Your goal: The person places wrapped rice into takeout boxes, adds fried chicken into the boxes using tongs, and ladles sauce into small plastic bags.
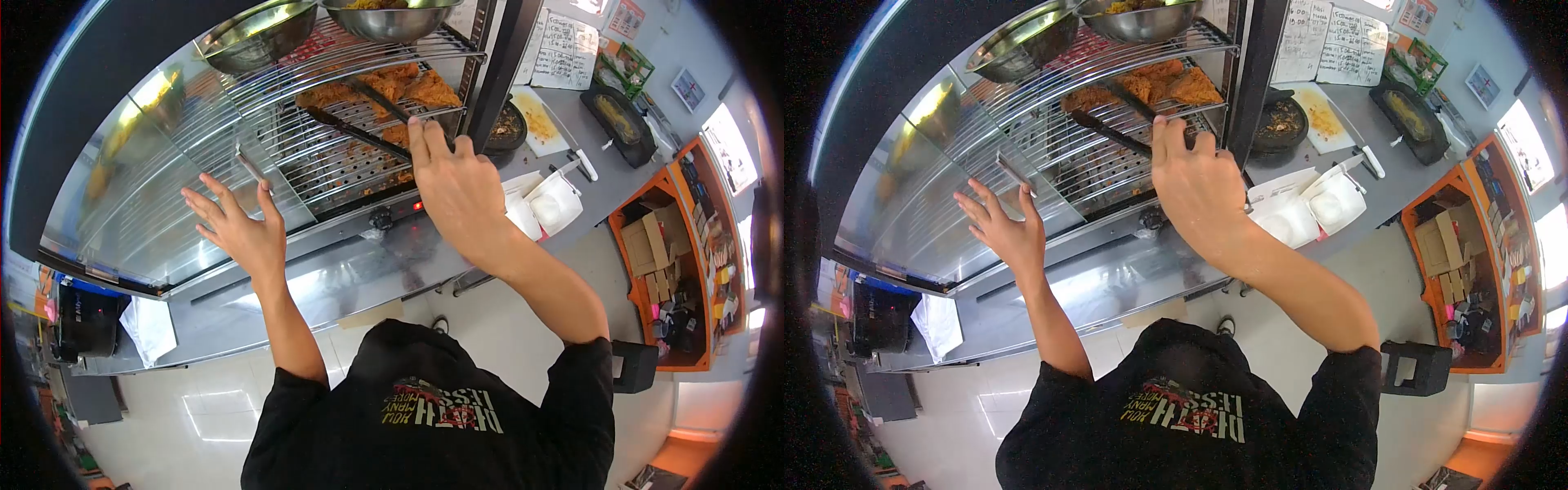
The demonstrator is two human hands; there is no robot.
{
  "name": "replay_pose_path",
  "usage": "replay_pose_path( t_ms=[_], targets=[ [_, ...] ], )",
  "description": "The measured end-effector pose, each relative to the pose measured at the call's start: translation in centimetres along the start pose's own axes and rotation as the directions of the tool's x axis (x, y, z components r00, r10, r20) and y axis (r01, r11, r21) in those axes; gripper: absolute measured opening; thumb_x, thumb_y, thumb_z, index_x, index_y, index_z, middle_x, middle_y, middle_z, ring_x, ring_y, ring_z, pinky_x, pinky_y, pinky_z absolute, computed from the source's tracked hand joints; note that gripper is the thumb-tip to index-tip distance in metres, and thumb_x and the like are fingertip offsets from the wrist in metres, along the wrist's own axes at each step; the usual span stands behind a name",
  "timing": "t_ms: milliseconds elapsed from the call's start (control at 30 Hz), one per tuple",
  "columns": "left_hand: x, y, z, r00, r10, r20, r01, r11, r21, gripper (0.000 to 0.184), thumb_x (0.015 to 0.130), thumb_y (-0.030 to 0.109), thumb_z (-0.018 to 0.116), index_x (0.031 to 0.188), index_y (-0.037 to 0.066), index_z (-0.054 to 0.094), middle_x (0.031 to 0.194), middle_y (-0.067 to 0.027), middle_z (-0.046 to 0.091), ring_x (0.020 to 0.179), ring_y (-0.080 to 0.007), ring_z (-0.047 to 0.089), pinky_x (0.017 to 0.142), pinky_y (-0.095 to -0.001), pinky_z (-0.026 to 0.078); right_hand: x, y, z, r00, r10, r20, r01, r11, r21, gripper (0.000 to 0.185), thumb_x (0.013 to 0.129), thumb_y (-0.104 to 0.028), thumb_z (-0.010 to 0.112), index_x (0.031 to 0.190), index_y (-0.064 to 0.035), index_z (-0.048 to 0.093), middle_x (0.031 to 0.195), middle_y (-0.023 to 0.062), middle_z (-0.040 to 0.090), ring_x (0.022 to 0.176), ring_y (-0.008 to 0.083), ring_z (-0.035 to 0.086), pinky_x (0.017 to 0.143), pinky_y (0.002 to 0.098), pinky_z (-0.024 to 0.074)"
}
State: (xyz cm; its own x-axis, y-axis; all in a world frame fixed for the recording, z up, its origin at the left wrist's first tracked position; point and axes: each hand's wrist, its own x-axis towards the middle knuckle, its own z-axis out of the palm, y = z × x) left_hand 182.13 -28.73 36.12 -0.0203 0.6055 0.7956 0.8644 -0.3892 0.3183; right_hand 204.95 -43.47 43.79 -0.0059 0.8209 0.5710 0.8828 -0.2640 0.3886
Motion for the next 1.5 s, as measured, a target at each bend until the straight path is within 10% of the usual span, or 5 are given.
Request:
replay_pose_path(
  t_ms=[600,800,1133,1300,1500],
  targets=[
    [0.0,-0.6,-0.1,1.0,0.027,0.013,-0.027,1.0,-0.011,0.085,0.093,0.045,0.065,0.159,0.013,0.024,0.163,-0.0281,0.011,0.149,-0.0485,0.018,0.109,-0.0687,0.026,6.5,-3.3,3.6,0.998,-0.046,0.043,0.054,0.973,-0.226,0.052,0.08,-0.01,0.066,0.13,0.0004,0.063,0.113,0.013,0.065,0.08,0.0227,0.066,0.055,0.0283,0.0573],
    [0.1,-0.9,0.0,0.999,0.032,0.026,-0.031,0.999,-0.042,0.085,0.095,0.048,0.063,0.16,0.014,0.021,0.163,-0.0298,0.008,0.149,-0.0503,0.014,0.109,-0.071,0.023,6.3,-2.7,2.5,0.992,-0.105,-0.072,0.102,0.994,-0.048,0.04,0.084,-0.01,0.065,0.121,0.0038,0.066,0.105,0.0134,0.069,0.078,0.0268,0.069,0.052,0.037,0.0567],
    [0.1,-1.2,-0.4,0.996,0.022,0.084,-0.021,1.0,-0.008,0.087,0.095,0.052,0.06,0.16,0.015,0.017,0.163,-0.0301,0.005,0.15,-0.0501,0.011,0.108,-0.0725,0.023,3.5,2.1,-1.3,0.974,-0.101,0.204,-0.075,0.706,0.705,0.043,0.088,-0.025,0.069,0.125,-0.0028,0.066,0.108,0.0222,0.07,0.103,0.0424,0.065,0.09,0.0457,0.0508],
    [0.1,-1.2,-0.2,0.997,0.02,0.08,-0.018,1.0,-0.024,0.087,0.095,0.052,0.06,0.16,0.015,0.017,0.162,-0.0312,0.005,0.149,-0.0505,0.01,0.108,-0.0732,0.023,2.4,6.5,-4.9,0.795,-0.108,0.597,-0.479,0.493,0.727,0.05,0.089,-0.017,0.074,0.136,-0.0048,0.061,0.077,-0.0053,0.056,0.069,0.0033,0.042,0.056,0.023,0.0353],
    [0.1,-1.0,-0.7,0.995,0.037,0.09,-0.039,0.999,0.021,0.09,0.094,0.051,0.061,0.16,0.011,0.015,0.161,-0.0342,0.007,0.148,-0.0524,0.013,0.105,-0.0733,0.027,-0.2,9.9,-6.8,0.761,-0.199,0.617,-0.502,0.421,0.755,0.049,0.09,-0.016,0.074,0.136,-0.0046,0.061,0.086,-0.0042,0.059,0.074,0.0056,0.043,0.062,0.0234,0.0401]
  ],
)
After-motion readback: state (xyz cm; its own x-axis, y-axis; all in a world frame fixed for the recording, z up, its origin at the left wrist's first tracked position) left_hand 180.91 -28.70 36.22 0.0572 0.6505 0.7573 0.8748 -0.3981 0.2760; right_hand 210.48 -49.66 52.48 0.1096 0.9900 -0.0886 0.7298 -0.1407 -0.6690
